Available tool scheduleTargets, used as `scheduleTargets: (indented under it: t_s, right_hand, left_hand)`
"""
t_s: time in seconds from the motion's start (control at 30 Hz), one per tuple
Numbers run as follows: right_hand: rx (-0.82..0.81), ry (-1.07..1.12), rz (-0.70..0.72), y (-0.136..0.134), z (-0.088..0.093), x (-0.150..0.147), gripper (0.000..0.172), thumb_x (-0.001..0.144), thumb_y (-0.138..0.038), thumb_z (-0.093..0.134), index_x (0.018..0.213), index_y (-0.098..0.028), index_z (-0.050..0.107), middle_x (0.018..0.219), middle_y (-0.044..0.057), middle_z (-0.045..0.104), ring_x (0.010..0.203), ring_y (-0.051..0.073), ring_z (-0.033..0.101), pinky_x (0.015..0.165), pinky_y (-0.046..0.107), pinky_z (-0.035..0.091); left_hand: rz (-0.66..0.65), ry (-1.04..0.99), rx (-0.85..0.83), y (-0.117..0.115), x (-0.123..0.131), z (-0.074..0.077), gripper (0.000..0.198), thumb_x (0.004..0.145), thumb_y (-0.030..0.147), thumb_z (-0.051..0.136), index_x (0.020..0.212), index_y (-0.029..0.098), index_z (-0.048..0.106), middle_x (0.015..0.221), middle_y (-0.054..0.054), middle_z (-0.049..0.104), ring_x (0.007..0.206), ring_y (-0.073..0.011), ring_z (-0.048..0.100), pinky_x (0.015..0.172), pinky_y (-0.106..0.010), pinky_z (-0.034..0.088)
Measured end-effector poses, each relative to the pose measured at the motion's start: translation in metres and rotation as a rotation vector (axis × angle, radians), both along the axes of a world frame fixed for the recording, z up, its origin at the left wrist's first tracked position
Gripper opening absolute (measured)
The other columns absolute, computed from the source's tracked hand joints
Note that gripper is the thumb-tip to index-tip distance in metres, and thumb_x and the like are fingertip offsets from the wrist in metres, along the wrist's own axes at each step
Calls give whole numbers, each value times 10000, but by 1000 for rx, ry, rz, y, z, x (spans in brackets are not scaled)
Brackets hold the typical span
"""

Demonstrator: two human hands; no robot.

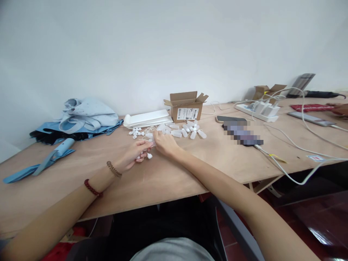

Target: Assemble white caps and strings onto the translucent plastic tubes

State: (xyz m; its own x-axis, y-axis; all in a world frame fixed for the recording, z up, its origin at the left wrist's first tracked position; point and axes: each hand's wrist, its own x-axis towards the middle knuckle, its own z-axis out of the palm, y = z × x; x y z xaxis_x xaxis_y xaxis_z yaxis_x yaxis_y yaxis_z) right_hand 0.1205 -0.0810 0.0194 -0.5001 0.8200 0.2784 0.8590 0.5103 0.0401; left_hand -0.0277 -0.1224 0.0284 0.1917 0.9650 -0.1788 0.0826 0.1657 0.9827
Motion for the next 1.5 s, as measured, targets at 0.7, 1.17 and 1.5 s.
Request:
scheduleTargets:
  t_s: [0.7, 1.17, 1.5]
  right_hand:
    - [42, 64, -201, 21, 1, 18, 227, 871, -181, 375, 1085, -128, 433, 1043, 159, 631, 888, 269, 617, 691, 318, 427]
    - [41, 130, -189, 25, -1, 20, 243, 871, -257, 426, 1079, -134, 447, 1054, 148, 635, 907, 268, 613, 694, 310, 419]
    - [54, 168, -178, 23, 2, 23, 241, 863, -283, 447, 1052, -135, 471, 1048, 153, 633, 906, 277, 610, 689, 319, 423]
  left_hand:
    - [-306, 441, 579, -37, 31, -6, 264, 872, 346, 393, 687, 176, 474, 661, -2, 485, 571, -108, 457, 516, -239, 352]
    - [-399, 1314, 1034, -12, 16, -19, 268, 890, 349, 432, 746, 150, 540, 720, -76, 624, 627, -203, 585, 541, -296, 349]
    - [327, 1346, 717, 111, -56, -3, 407, 879, 395, 357, 726, 123, 618, 720, -131, 652, 690, -226, 592, 600, -295, 370]
